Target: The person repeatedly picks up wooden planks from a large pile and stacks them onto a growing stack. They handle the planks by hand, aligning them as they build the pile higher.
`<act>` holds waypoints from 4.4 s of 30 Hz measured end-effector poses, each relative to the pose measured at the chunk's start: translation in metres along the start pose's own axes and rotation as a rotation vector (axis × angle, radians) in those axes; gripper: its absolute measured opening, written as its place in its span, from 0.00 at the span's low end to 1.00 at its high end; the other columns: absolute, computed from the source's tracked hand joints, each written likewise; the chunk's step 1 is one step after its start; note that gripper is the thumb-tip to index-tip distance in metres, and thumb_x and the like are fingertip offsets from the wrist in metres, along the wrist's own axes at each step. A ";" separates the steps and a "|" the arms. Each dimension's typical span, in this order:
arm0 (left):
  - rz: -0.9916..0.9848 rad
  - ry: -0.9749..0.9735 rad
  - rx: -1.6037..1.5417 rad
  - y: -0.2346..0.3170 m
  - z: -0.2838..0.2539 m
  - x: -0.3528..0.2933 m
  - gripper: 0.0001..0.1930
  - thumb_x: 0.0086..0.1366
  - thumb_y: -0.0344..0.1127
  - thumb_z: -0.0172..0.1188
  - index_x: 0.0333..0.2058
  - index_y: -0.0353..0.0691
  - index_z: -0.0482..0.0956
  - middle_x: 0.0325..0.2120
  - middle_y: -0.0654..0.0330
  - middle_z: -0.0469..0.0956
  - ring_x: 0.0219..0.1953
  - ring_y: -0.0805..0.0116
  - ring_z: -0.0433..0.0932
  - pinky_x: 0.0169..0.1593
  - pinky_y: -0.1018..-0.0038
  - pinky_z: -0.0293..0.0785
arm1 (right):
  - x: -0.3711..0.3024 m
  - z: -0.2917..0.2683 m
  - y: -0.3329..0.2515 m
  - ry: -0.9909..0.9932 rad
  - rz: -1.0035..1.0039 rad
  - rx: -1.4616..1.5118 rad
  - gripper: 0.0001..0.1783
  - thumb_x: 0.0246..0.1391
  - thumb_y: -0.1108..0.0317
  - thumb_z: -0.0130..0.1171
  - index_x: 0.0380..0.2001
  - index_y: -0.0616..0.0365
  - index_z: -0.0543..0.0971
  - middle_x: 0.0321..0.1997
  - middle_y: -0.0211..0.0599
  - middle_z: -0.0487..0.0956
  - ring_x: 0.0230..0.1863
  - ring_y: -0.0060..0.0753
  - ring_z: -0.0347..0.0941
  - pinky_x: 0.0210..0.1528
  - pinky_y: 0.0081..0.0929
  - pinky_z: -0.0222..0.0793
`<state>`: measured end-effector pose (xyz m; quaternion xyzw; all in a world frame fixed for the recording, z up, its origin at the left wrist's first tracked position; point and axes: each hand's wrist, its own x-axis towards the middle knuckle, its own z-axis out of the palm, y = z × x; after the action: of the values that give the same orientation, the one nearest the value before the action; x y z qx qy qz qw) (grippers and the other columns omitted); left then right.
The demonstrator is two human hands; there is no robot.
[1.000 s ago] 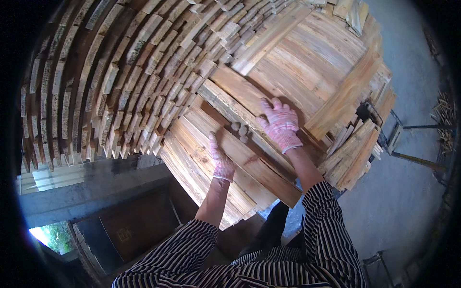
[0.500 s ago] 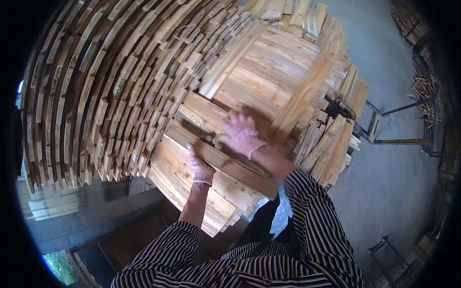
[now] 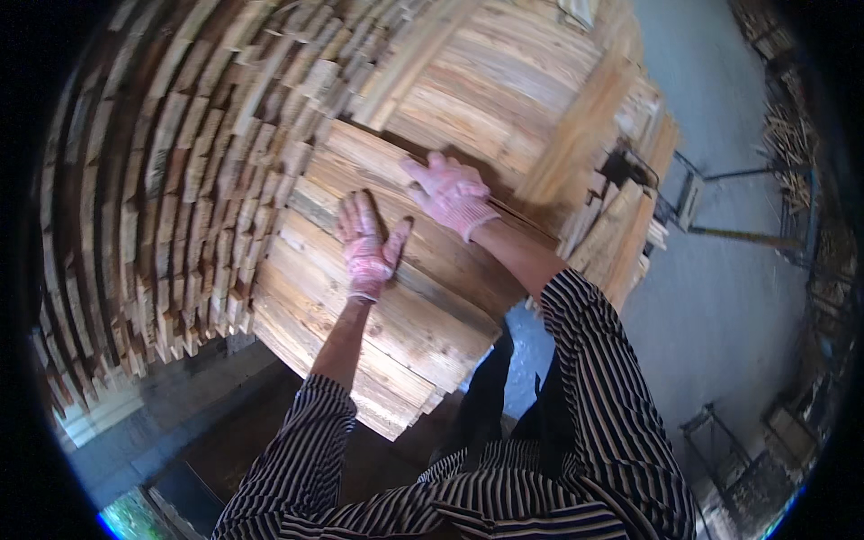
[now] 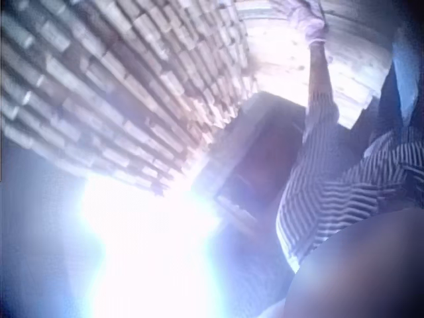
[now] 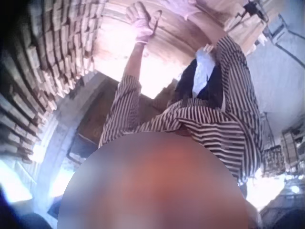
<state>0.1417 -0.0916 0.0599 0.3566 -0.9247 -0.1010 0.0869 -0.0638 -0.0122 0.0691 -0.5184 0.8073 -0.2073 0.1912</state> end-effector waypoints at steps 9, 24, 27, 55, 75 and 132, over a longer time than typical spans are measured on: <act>0.087 0.154 -0.060 -0.002 0.015 0.001 0.41 0.70 0.57 0.63 0.72 0.40 0.62 0.70 0.39 0.62 0.74 0.40 0.56 0.76 0.50 0.46 | -0.003 -0.001 0.003 0.178 -0.018 0.098 0.27 0.52 0.49 0.66 0.55 0.38 0.80 0.48 0.42 0.76 0.53 0.46 0.75 0.46 0.49 0.75; 0.033 -0.700 -0.676 0.309 0.208 -0.239 0.35 0.61 0.34 0.70 0.66 0.31 0.67 0.61 0.39 0.73 0.64 0.41 0.71 0.67 0.55 0.67 | -0.423 0.122 0.331 0.419 0.937 0.239 0.28 0.62 0.59 0.60 0.63 0.56 0.74 0.54 0.45 0.82 0.54 0.45 0.78 0.59 0.36 0.73; -0.299 -0.864 -0.608 0.302 0.361 -0.226 0.42 0.62 0.44 0.69 0.70 0.32 0.61 0.64 0.39 0.69 0.66 0.39 0.67 0.69 0.54 0.63 | -0.448 0.137 0.403 0.267 1.153 0.603 0.30 0.62 0.56 0.61 0.64 0.58 0.74 0.60 0.46 0.81 0.59 0.45 0.78 0.63 0.32 0.71; -0.714 -0.830 -0.376 0.234 0.587 -0.264 0.52 0.42 0.52 0.84 0.60 0.35 0.65 0.50 0.48 0.82 0.53 0.50 0.81 0.57 0.62 0.76 | -0.374 0.197 0.516 0.153 1.211 1.410 0.51 0.50 0.59 0.77 0.73 0.48 0.61 0.51 0.34 0.80 0.45 0.28 0.76 0.42 0.27 0.74; -0.373 -1.052 -0.278 0.399 0.185 -0.201 0.43 0.49 0.56 0.79 0.56 0.33 0.72 0.51 0.44 0.78 0.53 0.47 0.80 0.56 0.59 0.78 | -0.418 0.121 0.330 -0.104 1.132 2.261 0.23 0.63 0.54 0.67 0.54 0.56 0.77 0.46 0.35 0.84 0.46 0.31 0.82 0.52 0.33 0.81; -0.894 0.302 -2.238 0.148 0.009 -0.032 0.28 0.67 0.48 0.66 0.60 0.40 0.73 0.50 0.53 0.81 0.52 0.51 0.80 0.61 0.53 0.78 | -0.070 -0.086 0.030 -0.227 -0.102 0.102 0.51 0.55 0.30 0.61 0.76 0.37 0.58 0.71 0.56 0.66 0.69 0.62 0.66 0.68 0.55 0.64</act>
<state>0.0677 0.0386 0.0855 0.3801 -0.1023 -0.8222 0.4112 -0.1040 0.0752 0.1326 -0.5683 0.7417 -0.1975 0.2965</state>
